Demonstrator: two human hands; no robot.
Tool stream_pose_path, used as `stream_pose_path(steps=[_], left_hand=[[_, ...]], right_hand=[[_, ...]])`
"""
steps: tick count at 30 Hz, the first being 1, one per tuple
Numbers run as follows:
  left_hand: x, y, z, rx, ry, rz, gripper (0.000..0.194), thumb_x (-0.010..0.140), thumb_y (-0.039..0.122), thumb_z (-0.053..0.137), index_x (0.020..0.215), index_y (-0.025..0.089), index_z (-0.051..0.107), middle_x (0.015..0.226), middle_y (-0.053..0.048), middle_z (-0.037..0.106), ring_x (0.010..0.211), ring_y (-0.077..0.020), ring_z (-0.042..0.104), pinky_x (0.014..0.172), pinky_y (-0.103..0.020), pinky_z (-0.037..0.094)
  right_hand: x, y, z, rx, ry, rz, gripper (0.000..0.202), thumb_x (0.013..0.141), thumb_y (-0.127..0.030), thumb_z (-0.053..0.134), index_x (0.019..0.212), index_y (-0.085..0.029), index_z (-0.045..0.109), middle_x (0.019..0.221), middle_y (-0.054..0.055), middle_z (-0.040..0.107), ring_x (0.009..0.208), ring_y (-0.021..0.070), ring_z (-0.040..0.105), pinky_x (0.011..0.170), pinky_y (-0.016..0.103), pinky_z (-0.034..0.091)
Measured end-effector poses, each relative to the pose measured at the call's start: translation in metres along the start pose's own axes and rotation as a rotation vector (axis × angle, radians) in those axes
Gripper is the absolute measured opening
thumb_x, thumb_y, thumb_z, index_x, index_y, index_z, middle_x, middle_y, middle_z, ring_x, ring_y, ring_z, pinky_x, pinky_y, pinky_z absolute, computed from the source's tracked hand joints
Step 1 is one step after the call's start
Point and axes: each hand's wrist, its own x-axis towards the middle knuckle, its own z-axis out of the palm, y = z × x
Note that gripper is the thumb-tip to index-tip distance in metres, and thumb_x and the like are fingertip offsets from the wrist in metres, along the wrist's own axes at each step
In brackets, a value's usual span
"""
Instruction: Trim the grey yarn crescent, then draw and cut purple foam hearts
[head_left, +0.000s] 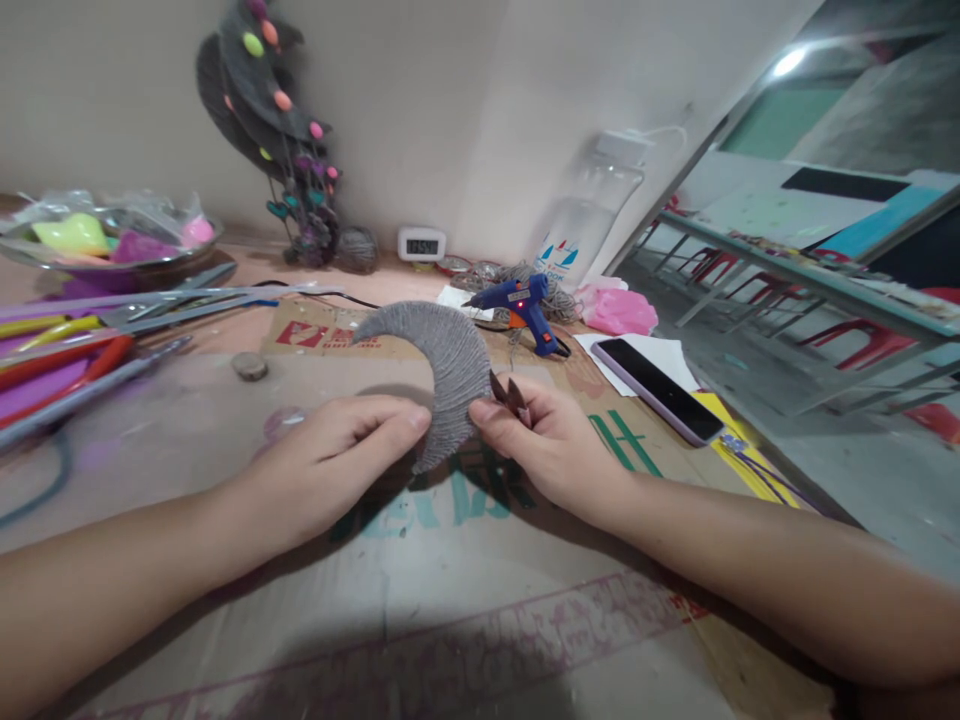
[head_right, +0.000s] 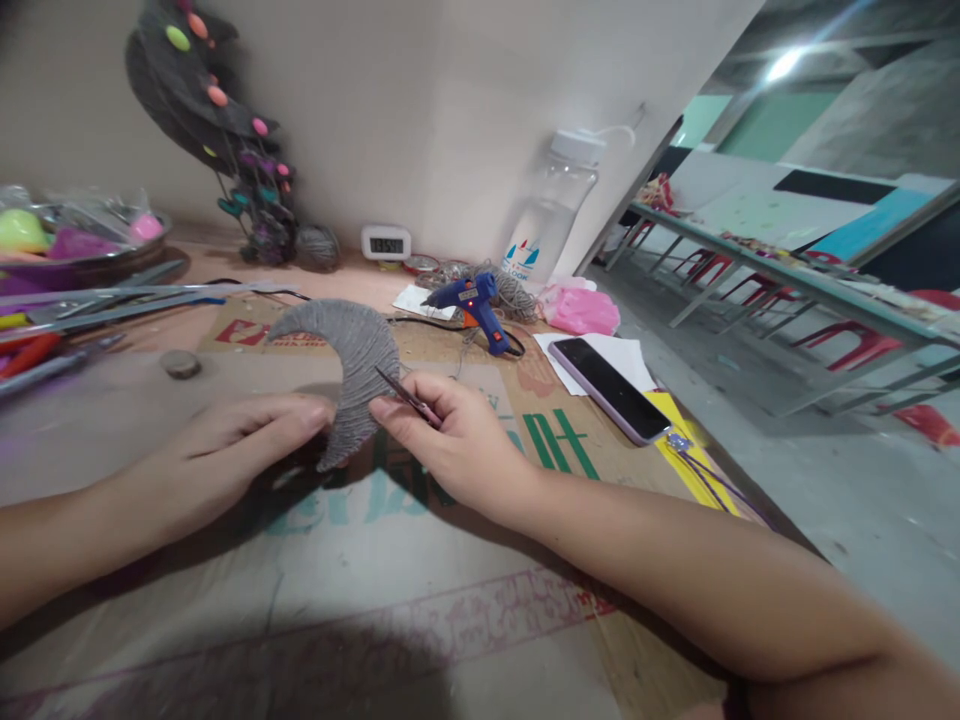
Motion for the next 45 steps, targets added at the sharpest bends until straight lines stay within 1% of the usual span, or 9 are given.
stream_pose_path(steps=[3,7,14,27,31,35,38,40,45], left_hand=[[0.0,0.0,0.001,0.059,0.013,-0.035,0.039,0.095,0.049,0.053,0.068,0.022,0.056,0.065,0.003,0.051,0.062,-0.0142,0.048,0.055,-0.027,0.036],[0.0,0.002,0.003,0.091,0.053,-0.042,0.026,0.088,0.042,0.062,0.07,0.023,0.06,0.063,0.004,0.054,0.061,-0.0139,0.049,0.054,-0.027,0.034],[-0.004,-0.003,0.003,0.156,0.08,-0.093,0.025,0.089,0.045,0.062,0.076,0.024,0.064,0.068,0.004,0.06,0.06,-0.014,0.05,0.057,-0.029,0.036],[-0.002,-0.001,0.002,0.117,0.125,-0.046,0.026,0.086,0.044,0.065,0.07,0.024,0.066,0.063,0.004,0.057,0.059,-0.0136,0.047,0.056,-0.028,0.034],[-0.001,-0.002,0.002,0.089,0.127,-0.151,0.029,0.084,0.051,0.064,0.073,0.023,0.063,0.065,0.004,0.056,0.059,-0.0133,0.047,0.052,-0.026,0.033],[0.0,-0.003,0.003,0.053,0.156,-0.161,0.032,0.084,0.051,0.063,0.072,0.022,0.059,0.065,0.004,0.055,0.058,-0.0127,0.045,0.049,-0.024,0.032],[0.001,-0.005,0.003,0.035,0.186,-0.161,0.03,0.085,0.049,0.064,0.074,0.023,0.059,0.065,0.004,0.055,0.058,-0.0125,0.046,0.05,-0.024,0.034],[0.001,-0.007,0.004,0.033,0.199,-0.145,0.028,0.086,0.048,0.064,0.075,0.023,0.059,0.065,0.004,0.056,0.059,-0.0128,0.048,0.051,-0.024,0.036],[-0.001,-0.006,0.004,0.085,0.182,-0.122,0.027,0.087,0.047,0.062,0.075,0.023,0.057,0.065,0.005,0.057,0.059,-0.0129,0.049,0.051,-0.025,0.035]], right_hand=[[0.0,0.001,0.0,-0.005,0.001,-0.015,0.042,0.092,-0.053,0.069,0.071,-0.021,0.052,0.062,-0.007,0.04,0.056,0.0091,0.032,0.052,0.026,0.027],[0.001,0.001,0.001,0.002,-0.008,-0.021,0.042,0.092,-0.054,0.069,0.071,-0.021,0.051,0.062,-0.008,0.04,0.055,0.0089,0.031,0.052,0.026,0.027],[0.002,0.002,0.001,0.032,-0.026,-0.002,0.045,0.09,-0.056,0.07,0.07,-0.022,0.05,0.06,-0.008,0.039,0.053,0.0087,0.029,0.05,0.026,0.025],[0.005,0.006,-0.001,0.099,-0.121,0.116,0.05,0.088,-0.064,0.067,0.07,-0.022,0.047,0.055,-0.009,0.038,0.049,0.008,0.029,0.046,0.023,0.026],[0.005,0.007,-0.004,-0.055,-0.048,0.0,0.046,0.091,-0.062,0.065,0.075,-0.021,0.052,0.063,-0.006,0.046,0.056,0.0097,0.041,0.054,0.023,0.037],[-0.002,0.005,-0.016,-0.457,0.029,-0.236,0.032,0.095,-0.05,0.064,0.103,-0.02,0.06,0.086,0.003,0.065,0.075,0.0164,0.059,0.068,0.029,0.047],[-0.006,0.004,-0.025,-0.737,0.02,-0.456,0.024,0.099,-0.035,0.058,0.119,-0.02,0.059,0.093,0.007,0.069,0.078,0.0196,0.061,0.071,0.033,0.048],[-0.006,0.003,-0.027,-0.835,-0.025,-0.577,0.024,0.101,-0.033,0.055,0.121,-0.021,0.058,0.093,0.008,0.069,0.076,0.0204,0.061,0.069,0.034,0.047],[-0.004,0.001,-0.027,-0.935,-0.045,-0.667,0.024,0.104,-0.036,0.053,0.121,-0.02,0.06,0.093,0.008,0.07,0.074,0.02,0.061,0.066,0.033,0.046]])
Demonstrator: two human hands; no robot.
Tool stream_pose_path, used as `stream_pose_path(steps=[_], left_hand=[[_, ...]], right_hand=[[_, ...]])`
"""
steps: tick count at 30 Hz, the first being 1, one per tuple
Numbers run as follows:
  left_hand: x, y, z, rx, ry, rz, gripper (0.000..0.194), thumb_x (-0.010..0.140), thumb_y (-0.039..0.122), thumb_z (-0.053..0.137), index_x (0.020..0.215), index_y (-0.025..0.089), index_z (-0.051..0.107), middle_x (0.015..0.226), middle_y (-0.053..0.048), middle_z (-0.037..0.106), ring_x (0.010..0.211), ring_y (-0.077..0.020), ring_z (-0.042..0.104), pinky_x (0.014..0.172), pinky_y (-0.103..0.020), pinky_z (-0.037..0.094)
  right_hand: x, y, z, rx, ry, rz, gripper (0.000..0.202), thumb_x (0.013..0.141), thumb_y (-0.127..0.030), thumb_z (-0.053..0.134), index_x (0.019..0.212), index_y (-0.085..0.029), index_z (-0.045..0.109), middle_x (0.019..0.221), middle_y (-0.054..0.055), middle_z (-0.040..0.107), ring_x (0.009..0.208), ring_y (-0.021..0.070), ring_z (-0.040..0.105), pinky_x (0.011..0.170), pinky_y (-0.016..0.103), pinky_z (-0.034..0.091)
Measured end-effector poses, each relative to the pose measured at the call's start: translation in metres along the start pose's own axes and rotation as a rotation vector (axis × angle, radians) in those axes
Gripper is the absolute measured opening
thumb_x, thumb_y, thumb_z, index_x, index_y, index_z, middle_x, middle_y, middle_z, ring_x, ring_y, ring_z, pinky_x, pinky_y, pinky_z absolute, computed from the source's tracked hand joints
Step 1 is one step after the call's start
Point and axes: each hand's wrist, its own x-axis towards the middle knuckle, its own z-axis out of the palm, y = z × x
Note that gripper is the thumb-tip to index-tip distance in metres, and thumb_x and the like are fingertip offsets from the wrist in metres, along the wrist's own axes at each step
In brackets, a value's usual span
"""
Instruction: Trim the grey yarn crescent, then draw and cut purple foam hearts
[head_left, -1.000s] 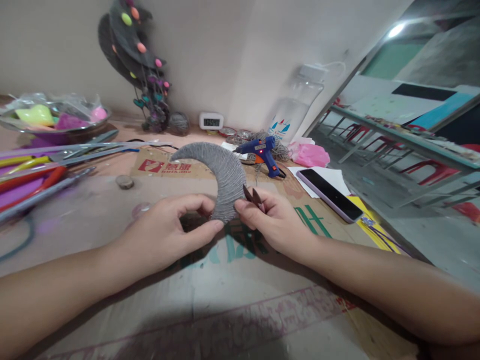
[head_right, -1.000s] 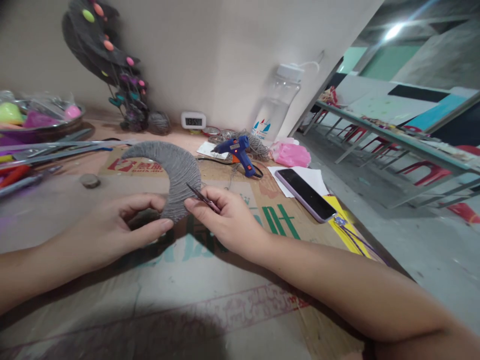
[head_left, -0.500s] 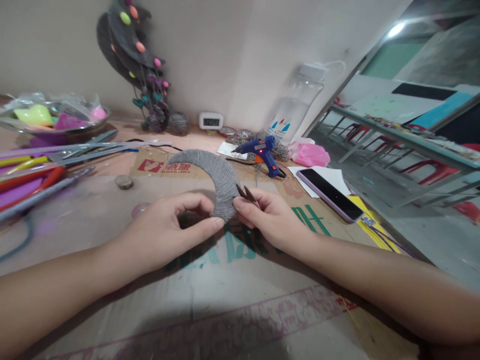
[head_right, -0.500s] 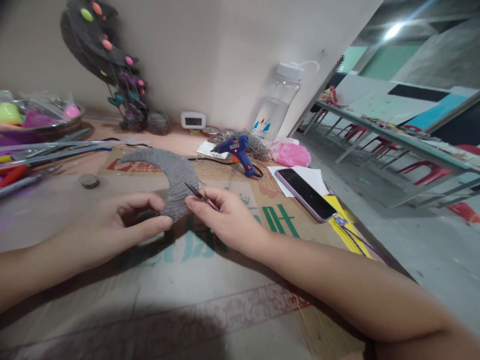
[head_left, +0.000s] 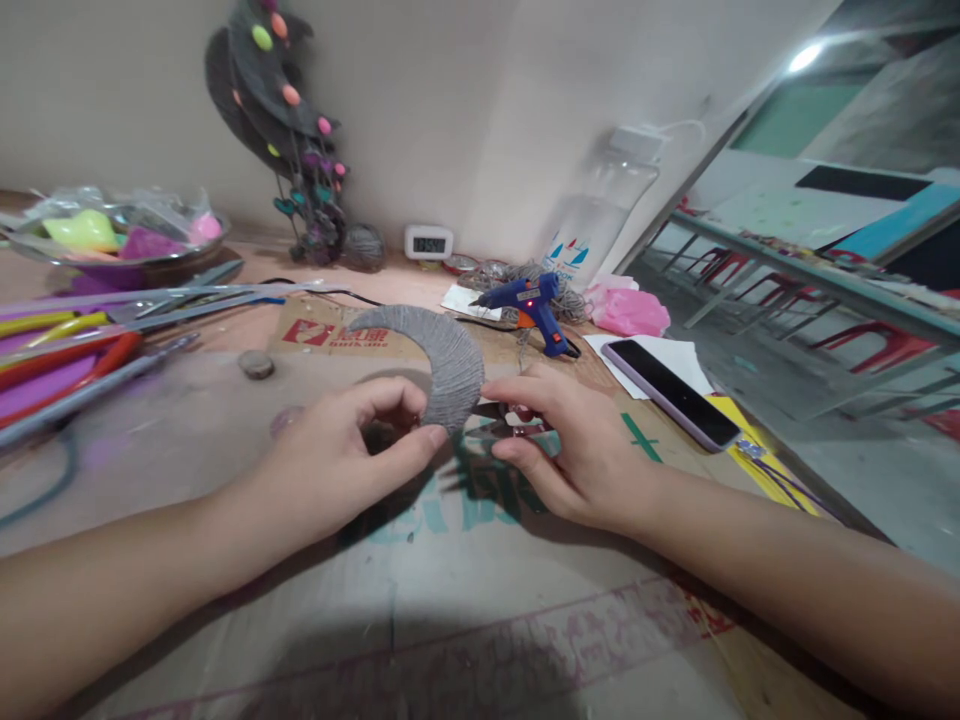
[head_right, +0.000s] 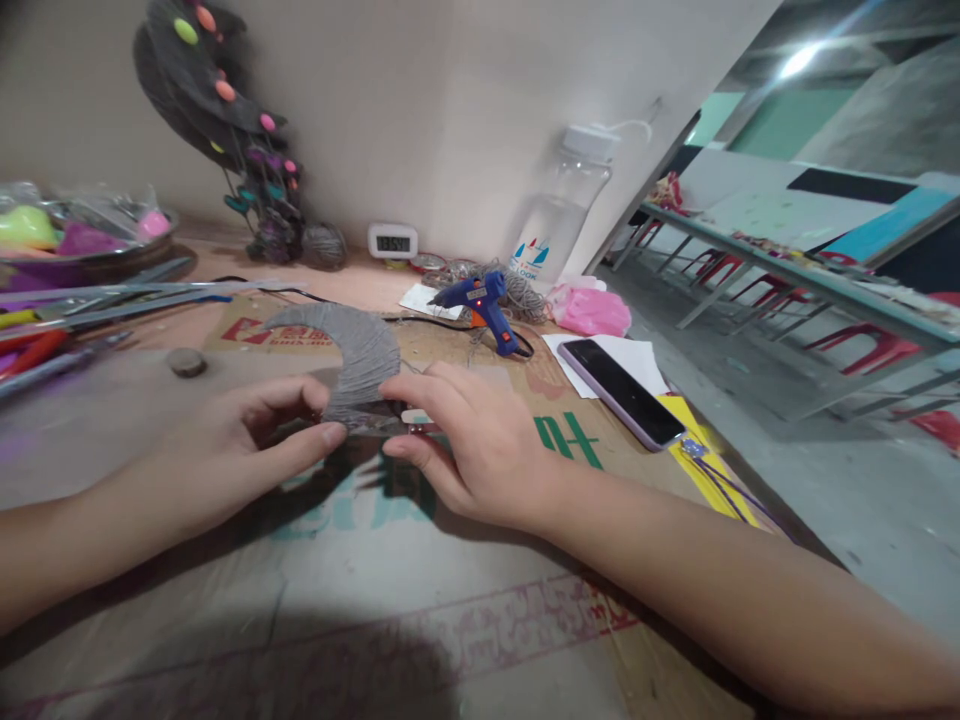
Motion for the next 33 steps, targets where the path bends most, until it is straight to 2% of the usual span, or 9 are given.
stream_pose_path(steps=[4,9,23,33], left_hand=[[-0.0009,0.0025,-0.0006,0.064,-0.029,-0.014,0.029,0.087,0.049,0.058,0.076,0.023,0.055,0.065,0.005,0.055,0.058,-0.0127,0.049,0.053,-0.026,0.034],[-0.0011,0.004,-0.0007,0.107,-0.028,-0.045,0.031,0.086,0.054,0.056,0.078,0.024,0.054,0.065,0.006,0.054,0.056,-0.0128,0.048,0.055,-0.028,0.034],[-0.0014,0.0005,0.0008,0.089,-0.014,-0.049,0.032,0.085,0.056,0.057,0.078,0.024,0.055,0.064,0.007,0.052,0.056,-0.0127,0.048,0.056,-0.027,0.033],[0.0001,-0.0007,-0.0003,0.042,-0.029,0.013,0.028,0.087,0.048,0.06,0.076,0.023,0.054,0.064,0.006,0.054,0.056,-0.0114,0.046,0.05,-0.024,0.032]], right_hand=[[-0.0012,0.0016,0.0029,-0.096,0.046,-0.077,0.019,0.104,-0.027,0.052,0.116,-0.017,0.063,0.088,0.008,0.071,0.074,0.0196,0.063,0.066,0.031,0.048],[-0.0017,0.0028,0.0054,-0.176,0.078,-0.114,0.015,0.103,-0.02,0.053,0.11,-0.018,0.066,0.08,0.005,0.07,0.07,0.0183,0.061,0.064,0.03,0.047],[0.0006,0.0026,0.0049,-0.273,0.072,-0.159,0.016,0.102,-0.018,0.054,0.107,-0.013,0.068,0.076,0.005,0.069,0.066,0.0183,0.057,0.061,0.03,0.044],[0.0002,-0.0001,0.0041,-0.219,0.035,-0.112,0.018,0.102,-0.019,0.054,0.105,-0.013,0.07,0.078,0.006,0.069,0.068,0.0182,0.059,0.061,0.029,0.045]])
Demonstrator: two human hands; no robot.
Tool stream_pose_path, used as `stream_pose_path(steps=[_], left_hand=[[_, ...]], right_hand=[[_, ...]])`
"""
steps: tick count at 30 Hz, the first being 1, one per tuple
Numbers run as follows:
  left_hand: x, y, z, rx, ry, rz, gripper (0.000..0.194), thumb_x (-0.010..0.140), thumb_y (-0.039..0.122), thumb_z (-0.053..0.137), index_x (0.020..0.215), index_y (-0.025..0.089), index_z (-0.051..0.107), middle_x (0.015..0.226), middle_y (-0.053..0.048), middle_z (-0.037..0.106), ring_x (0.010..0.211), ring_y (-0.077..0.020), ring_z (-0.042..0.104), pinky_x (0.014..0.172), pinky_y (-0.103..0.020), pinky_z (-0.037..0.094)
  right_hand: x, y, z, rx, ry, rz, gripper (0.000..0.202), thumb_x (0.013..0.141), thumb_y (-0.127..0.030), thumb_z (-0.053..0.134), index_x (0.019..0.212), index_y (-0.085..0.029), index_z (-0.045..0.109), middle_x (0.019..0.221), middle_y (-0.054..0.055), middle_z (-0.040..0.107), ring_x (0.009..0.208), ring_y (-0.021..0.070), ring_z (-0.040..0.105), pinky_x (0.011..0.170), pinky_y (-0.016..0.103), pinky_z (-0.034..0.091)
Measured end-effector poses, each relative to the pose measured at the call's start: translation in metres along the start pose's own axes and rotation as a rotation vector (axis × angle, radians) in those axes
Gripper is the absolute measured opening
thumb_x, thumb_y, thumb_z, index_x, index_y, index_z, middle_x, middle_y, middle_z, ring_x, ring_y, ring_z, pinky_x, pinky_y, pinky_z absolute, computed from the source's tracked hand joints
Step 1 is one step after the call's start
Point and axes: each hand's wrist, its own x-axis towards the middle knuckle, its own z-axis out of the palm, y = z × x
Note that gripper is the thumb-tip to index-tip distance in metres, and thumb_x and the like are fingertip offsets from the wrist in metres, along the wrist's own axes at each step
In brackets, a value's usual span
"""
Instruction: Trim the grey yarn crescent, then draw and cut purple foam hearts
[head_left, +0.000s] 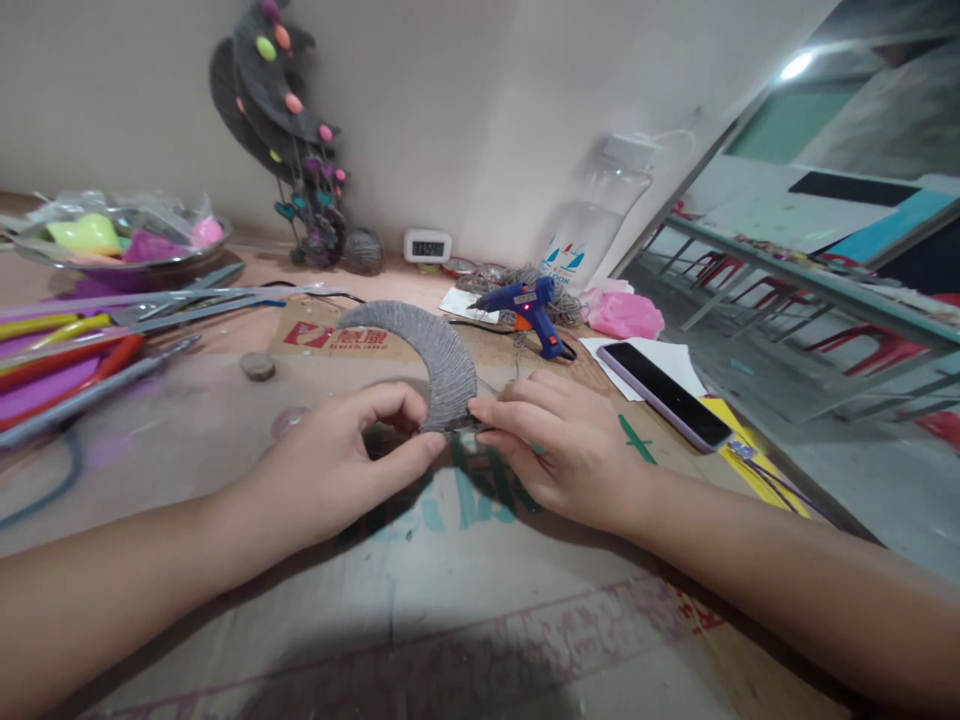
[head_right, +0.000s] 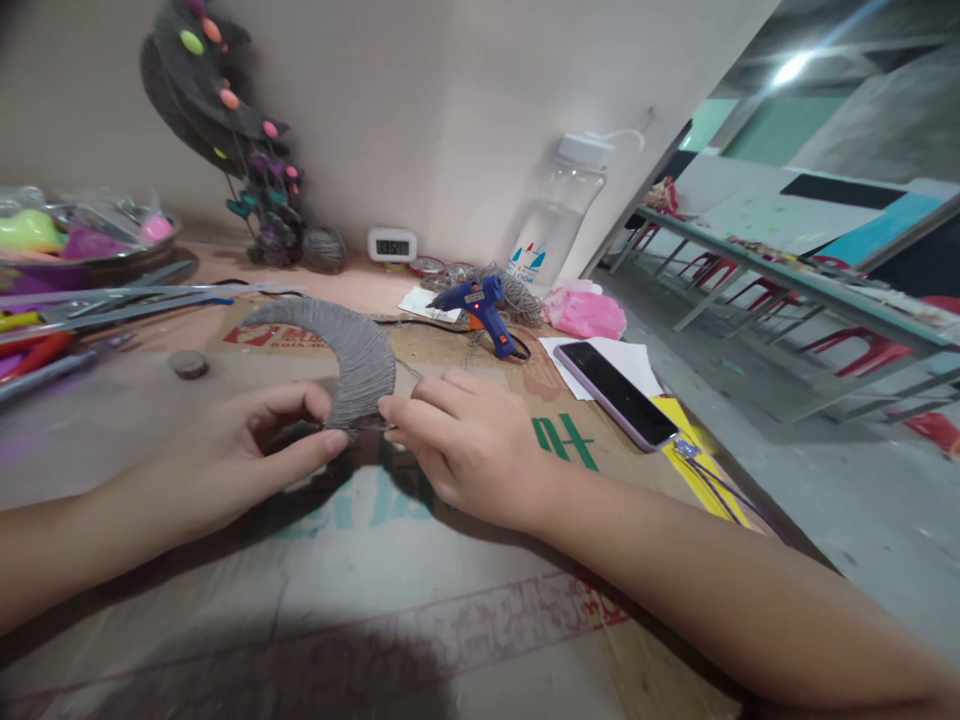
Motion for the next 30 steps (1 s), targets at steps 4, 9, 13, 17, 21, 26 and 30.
stream_pose_path(steps=[4,9,13,17,21,26,30], left_hand=[[0.0011,0.0009,0.0005,-0.027,-0.015,0.029,0.027,0.088,0.045,0.06,0.075,0.023,0.054,0.063,0.006,0.054,0.056,-0.0109,0.046,0.05,-0.024,0.032],[0.0008,-0.0004,0.0002,-0.052,-0.019,0.021,0.026,0.087,0.045,0.061,0.075,0.023,0.054,0.064,0.006,0.053,0.057,-0.0109,0.046,0.05,-0.024,0.032],[0.001,-0.0002,0.0004,-0.088,-0.02,-0.005,0.025,0.087,0.044,0.061,0.076,0.023,0.055,0.066,0.005,0.054,0.06,-0.0117,0.046,0.051,-0.024,0.033],[0.0015,0.0004,0.001,-0.113,-0.037,-0.007,0.026,0.087,0.045,0.06,0.076,0.022,0.054,0.067,0.005,0.055,0.062,-0.0117,0.047,0.053,-0.024,0.034],[0.001,-0.0023,0.0005,-0.071,-0.03,-0.007,0.027,0.088,0.048,0.06,0.078,0.023,0.055,0.068,0.005,0.055,0.063,-0.0122,0.047,0.053,-0.024,0.034],[0.0013,-0.003,0.0004,-0.048,-0.026,0.009,0.027,0.089,0.047,0.06,0.077,0.023,0.056,0.068,0.005,0.054,0.062,-0.0122,0.046,0.053,-0.024,0.034],[0.0017,-0.0003,0.0009,-0.071,-0.036,0.045,0.023,0.088,0.042,0.061,0.076,0.023,0.055,0.068,0.005,0.054,0.061,-0.0119,0.045,0.052,-0.024,0.033]], right_hand=[[0.0003,0.0002,0.0022,0.086,0.029,0.032,0.016,0.101,-0.017,0.056,0.102,-0.013,0.071,0.077,0.006,0.068,0.067,0.0172,0.059,0.06,0.028,0.045],[-0.0007,0.0017,0.0037,0.122,0.061,0.044,0.014,0.1,-0.019,0.059,0.1,-0.012,0.072,0.076,0.006,0.068,0.066,0.017,0.06,0.059,0.028,0.045],[-0.0031,0.0038,0.0051,0.137,0.069,0.044,0.014,0.1,-0.02,0.059,0.104,-0.012,0.07,0.079,0.007,0.07,0.069,0.0182,0.063,0.061,0.029,0.048],[-0.0032,0.0042,0.0054,0.115,0.067,0.036,0.015,0.099,-0.02,0.058,0.106,-0.013,0.069,0.08,0.008,0.07,0.069,0.0188,0.064,0.061,0.029,0.05],[-0.0009,0.0018,0.0029,0.063,0.066,0.005,0.015,0.099,-0.018,0.057,0.104,-0.012,0.07,0.078,0.008,0.07,0.067,0.0188,0.062,0.06,0.03,0.049],[0.0008,-0.0002,0.0011,0.039,0.035,0.002,0.017,0.1,-0.019,0.055,0.105,-0.012,0.07,0.08,0.008,0.071,0.07,0.0201,0.064,0.062,0.031,0.05],[0.0007,-0.0003,0.001,0.043,0.016,-0.002,0.019,0.101,-0.019,0.055,0.105,-0.011,0.071,0.079,0.008,0.07,0.069,0.02,0.063,0.061,0.031,0.048]])
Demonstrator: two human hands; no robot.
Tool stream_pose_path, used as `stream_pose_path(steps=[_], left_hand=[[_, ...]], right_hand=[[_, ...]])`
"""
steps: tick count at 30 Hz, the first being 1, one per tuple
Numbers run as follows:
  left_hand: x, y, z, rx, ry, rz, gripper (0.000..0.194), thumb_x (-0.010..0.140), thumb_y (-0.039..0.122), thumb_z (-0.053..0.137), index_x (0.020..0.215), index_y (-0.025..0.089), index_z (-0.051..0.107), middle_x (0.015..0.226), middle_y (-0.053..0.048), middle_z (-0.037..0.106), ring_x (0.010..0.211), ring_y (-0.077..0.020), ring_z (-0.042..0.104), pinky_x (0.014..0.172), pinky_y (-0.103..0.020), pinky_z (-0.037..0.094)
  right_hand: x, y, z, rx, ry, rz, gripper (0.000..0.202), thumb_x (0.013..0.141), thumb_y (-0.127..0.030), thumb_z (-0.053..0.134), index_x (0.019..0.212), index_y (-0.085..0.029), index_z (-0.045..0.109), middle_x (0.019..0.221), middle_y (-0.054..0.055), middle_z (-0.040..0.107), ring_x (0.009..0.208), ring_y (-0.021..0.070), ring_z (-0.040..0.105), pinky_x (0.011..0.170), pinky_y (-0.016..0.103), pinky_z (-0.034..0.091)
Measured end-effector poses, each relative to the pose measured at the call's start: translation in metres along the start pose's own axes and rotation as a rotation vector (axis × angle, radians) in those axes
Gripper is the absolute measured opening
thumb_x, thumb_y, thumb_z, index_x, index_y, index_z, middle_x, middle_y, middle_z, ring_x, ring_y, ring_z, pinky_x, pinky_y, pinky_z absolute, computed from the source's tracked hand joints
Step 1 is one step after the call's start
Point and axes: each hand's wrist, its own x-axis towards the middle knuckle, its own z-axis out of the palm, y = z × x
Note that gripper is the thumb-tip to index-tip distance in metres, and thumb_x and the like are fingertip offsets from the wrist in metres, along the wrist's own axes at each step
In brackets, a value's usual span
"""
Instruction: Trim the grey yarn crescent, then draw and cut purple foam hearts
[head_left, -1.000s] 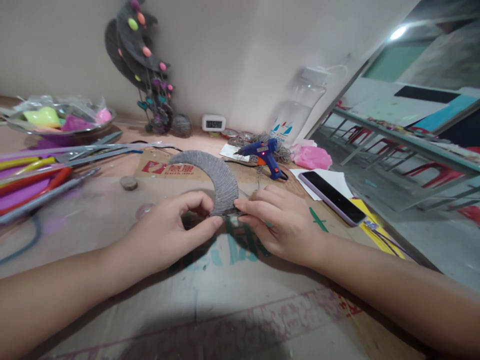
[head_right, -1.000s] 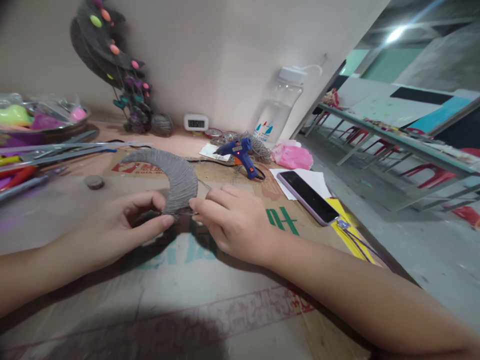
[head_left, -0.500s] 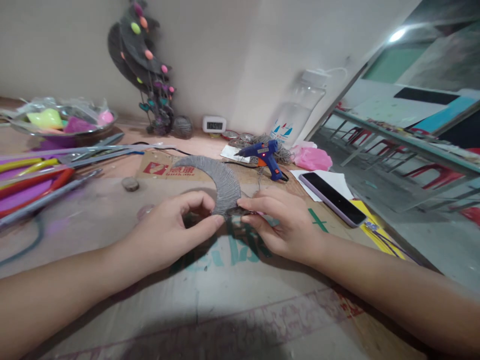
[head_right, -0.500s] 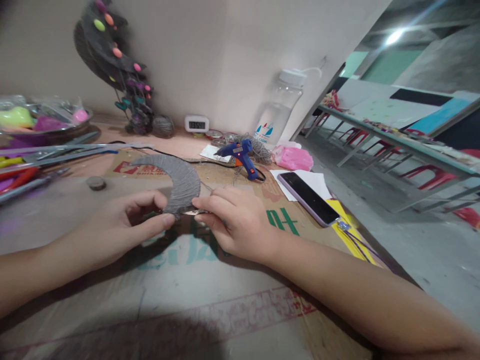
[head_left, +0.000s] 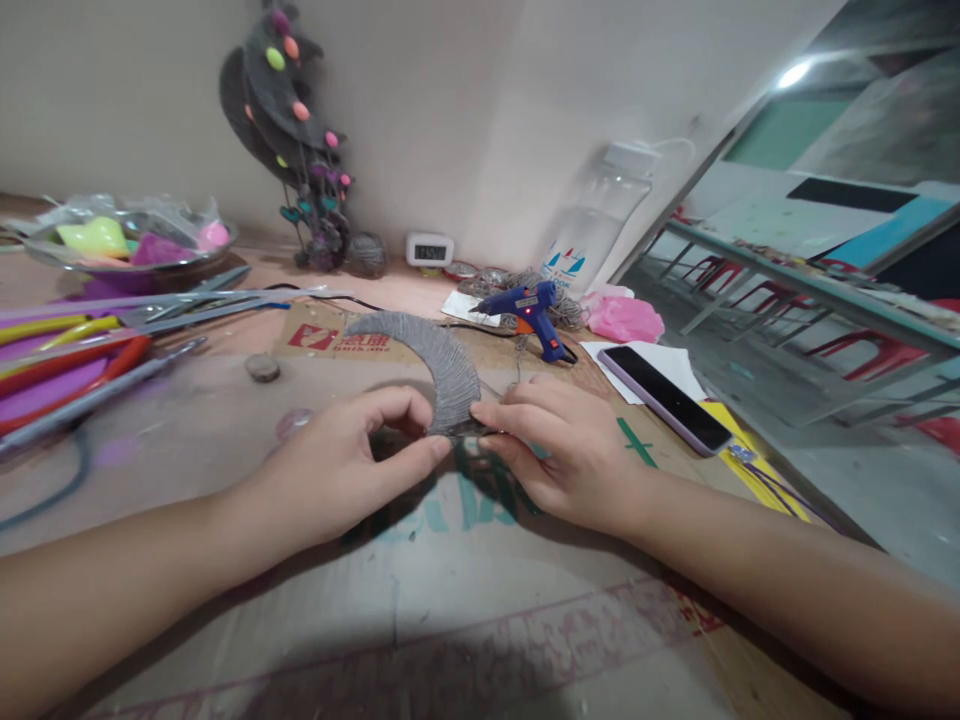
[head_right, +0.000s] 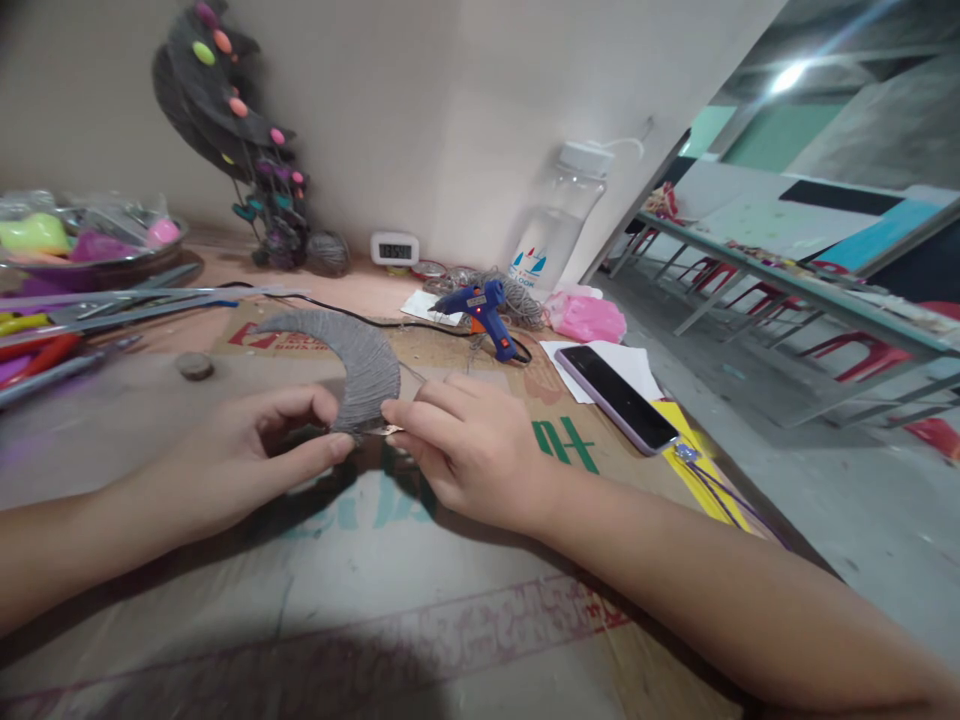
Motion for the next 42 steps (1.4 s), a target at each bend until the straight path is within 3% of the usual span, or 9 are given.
stream_pose_path(steps=[12,21,32,42], left_hand=[[-0.0013,-0.0001,-0.0003,0.002,-0.003,-0.024,0.023,0.087,0.042,0.063,0.076,0.022,0.058,0.067,0.004,0.056,0.06,-0.0125,0.047,0.051,-0.024,0.035],[-0.0016,-0.0026,-0.0009,-0.034,-0.012,-0.065,0.025,0.089,0.045,0.061,0.08,0.023,0.057,0.07,0.004,0.056,0.063,-0.0123,0.048,0.052,-0.022,0.036],[-0.001,0.0027,-0.0006,-0.015,0.007,0.018,0.02,0.087,0.038,0.063,0.076,0.023,0.058,0.067,0.004,0.056,0.062,-0.0132,0.05,0.051,-0.024,0.034],[-0.0026,0.0017,-0.0009,0.0,0.016,0.014,0.022,0.089,0.04,0.062,0.076,0.023,0.058,0.067,0.004,0.058,0.062,-0.0127,0.049,0.052,-0.025,0.033]], right_hand=[[0.0,0.0014,0.0008,0.042,0.036,-0.008,0.013,0.099,-0.014,0.057,0.101,-0.015,0.069,0.073,0.004,0.067,0.062,0.0157,0.056,0.056,0.028,0.04],[-0.0023,0.0044,0.0026,0.076,0.064,0.005,0.015,0.101,-0.022,0.056,0.108,-0.017,0.067,0.08,0.005,0.069,0.068,0.0175,0.062,0.061,0.028,0.048],[-0.0019,0.0005,0.001,0.008,0.034,-0.013,0.017,0.099,-0.017,0.055,0.108,-0.015,0.069,0.08,0.007,0.069,0.069,0.0187,0.062,0.061,0.03,0.047],[0.0003,-0.0003,-0.0005,-0.041,0.01,-0.012,0.017,0.1,-0.018,0.055,0.107,-0.014,0.07,0.079,0.007,0.069,0.068,0.0185,0.061,0.061,0.03,0.047]])
